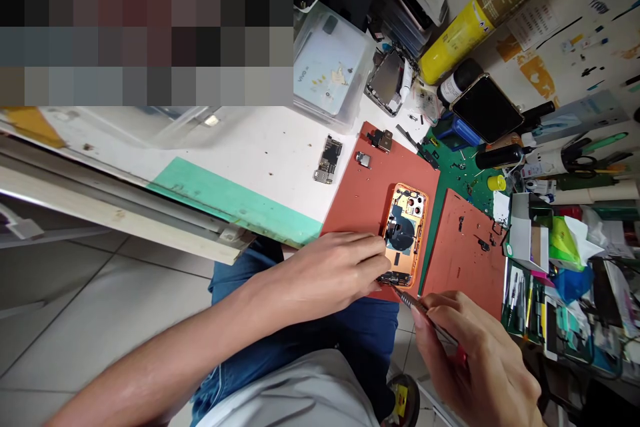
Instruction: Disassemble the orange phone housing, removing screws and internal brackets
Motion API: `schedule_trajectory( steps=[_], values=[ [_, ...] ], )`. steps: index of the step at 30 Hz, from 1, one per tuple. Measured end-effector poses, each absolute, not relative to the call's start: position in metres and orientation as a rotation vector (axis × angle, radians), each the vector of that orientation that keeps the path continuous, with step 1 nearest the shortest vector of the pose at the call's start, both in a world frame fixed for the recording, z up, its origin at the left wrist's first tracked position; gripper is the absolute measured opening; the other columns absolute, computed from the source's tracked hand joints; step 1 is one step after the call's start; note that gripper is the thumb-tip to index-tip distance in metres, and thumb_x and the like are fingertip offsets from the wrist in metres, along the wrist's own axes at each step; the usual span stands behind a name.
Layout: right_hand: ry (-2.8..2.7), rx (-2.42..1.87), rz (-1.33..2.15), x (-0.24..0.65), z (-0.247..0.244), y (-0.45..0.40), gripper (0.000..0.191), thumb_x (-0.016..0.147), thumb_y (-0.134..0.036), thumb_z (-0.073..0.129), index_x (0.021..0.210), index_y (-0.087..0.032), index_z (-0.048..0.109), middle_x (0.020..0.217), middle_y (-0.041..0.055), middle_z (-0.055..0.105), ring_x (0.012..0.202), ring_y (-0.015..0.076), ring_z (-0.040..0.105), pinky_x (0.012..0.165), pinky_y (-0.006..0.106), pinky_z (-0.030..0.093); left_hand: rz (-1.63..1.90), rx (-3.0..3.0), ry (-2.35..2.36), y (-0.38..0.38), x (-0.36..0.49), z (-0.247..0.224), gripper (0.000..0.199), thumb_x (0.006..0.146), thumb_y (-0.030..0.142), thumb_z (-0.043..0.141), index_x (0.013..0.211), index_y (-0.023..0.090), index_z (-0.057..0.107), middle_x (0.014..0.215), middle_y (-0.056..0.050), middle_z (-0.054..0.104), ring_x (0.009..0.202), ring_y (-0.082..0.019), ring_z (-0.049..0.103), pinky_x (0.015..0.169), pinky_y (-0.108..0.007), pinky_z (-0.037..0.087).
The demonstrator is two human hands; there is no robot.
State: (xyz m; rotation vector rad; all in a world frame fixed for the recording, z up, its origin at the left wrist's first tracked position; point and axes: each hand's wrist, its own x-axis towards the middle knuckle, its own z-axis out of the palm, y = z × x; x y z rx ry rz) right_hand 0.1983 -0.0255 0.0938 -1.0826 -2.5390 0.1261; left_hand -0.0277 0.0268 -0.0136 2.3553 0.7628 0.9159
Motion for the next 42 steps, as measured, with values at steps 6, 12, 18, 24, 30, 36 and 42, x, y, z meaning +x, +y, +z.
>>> schedule_trajectory(
  steps=[6, 12, 18, 24, 30, 36, 42],
  values=[
    [-2.52, -1.154, 0.056, 0.206, 0.096, -0.028, 0.023, 0.093, 0.001, 0.074, 0.113, -0.01, 0.067, 0.093, 0.0083, 0.078, 0.08, 0.018, 0.078, 0.074, 0.03, 0.065, 0.924, 2.367, 0.76, 0.028, -0.028, -0.012, 0.007, 0.105, 0.017, 0.06, 0.107, 0.016, 0.067, 0.097, -0.004, 0.067, 0.083, -0.02, 0.064, 0.077, -0.033, 0.056],
    [-2.259, -1.353, 0.105, 0.211, 0.089, -0.031, 0.026, 0.095, -0.006, 0.076, 0.117, -0.015, 0.066, 0.089, 0.0032, 0.079, 0.071, 0.0135, 0.078, 0.064, 0.021, 0.064, 0.895, 2.382, 0.764, 0.028, -0.029, -0.014, 0.006, 0.104, 0.017, 0.061, 0.102, 0.016, 0.067, 0.097, -0.004, 0.066, 0.083, -0.02, 0.066, 0.079, -0.035, 0.057],
    [-2.233, -1.345, 0.126, 0.211, 0.084, -0.031, 0.028, 0.093, -0.003, 0.077, 0.116, -0.016, 0.065, 0.088, 0.0016, 0.08, 0.071, 0.0122, 0.078, 0.068, 0.018, 0.064, 0.88, 2.376, 0.765, 0.027, -0.03, -0.014, 0.008, 0.105, 0.021, 0.064, 0.11, 0.016, 0.068, 0.099, -0.004, 0.067, 0.087, -0.021, 0.067, 0.081, -0.035, 0.058],
    [-2.217, -1.319, 0.191, 0.209, 0.082, -0.029, 0.033, 0.093, -0.002, 0.077, 0.119, -0.018, 0.064, 0.09, 0.002, 0.08, 0.071, 0.013, 0.078, 0.063, 0.019, 0.065, 0.884, 2.379, 0.764, 0.026, -0.03, -0.015, 0.009, 0.104, 0.02, 0.065, 0.111, 0.016, 0.068, 0.098, -0.004, 0.066, 0.085, -0.02, 0.067, 0.079, -0.035, 0.057],
    [-2.184, -1.328, 0.227, 0.206, 0.081, -0.028, 0.034, 0.092, 0.001, 0.074, 0.117, -0.02, 0.065, 0.087, 0.0014, 0.079, 0.066, 0.0143, 0.077, 0.054, 0.021, 0.063, 0.864, 2.358, 0.759, 0.027, -0.03, -0.012, 0.008, 0.106, 0.02, 0.061, 0.108, 0.016, 0.068, 0.099, -0.005, 0.067, 0.086, -0.02, 0.067, 0.078, -0.034, 0.057],
    [-2.212, -1.318, 0.217, 0.207, 0.082, -0.027, 0.036, 0.092, 0.0, 0.075, 0.12, -0.019, 0.064, 0.089, 0.0023, 0.08, 0.069, 0.0152, 0.078, 0.059, 0.022, 0.065, 0.872, 2.35, 0.753, 0.027, -0.03, -0.012, 0.008, 0.106, 0.019, 0.061, 0.109, 0.016, 0.068, 0.099, -0.005, 0.067, 0.086, -0.02, 0.067, 0.079, -0.034, 0.059],
    [-2.316, -1.246, 0.288, 0.203, 0.091, -0.024, 0.035, 0.095, 0.001, 0.069, 0.125, -0.016, 0.062, 0.095, 0.0061, 0.08, 0.08, 0.0162, 0.08, 0.073, 0.024, 0.069, 0.883, 2.357, 0.756, 0.027, -0.029, -0.013, 0.014, 0.105, 0.014, 0.055, 0.113, 0.016, 0.067, 0.1, -0.005, 0.068, 0.087, -0.021, 0.067, 0.081, -0.035, 0.059]
  ],
)
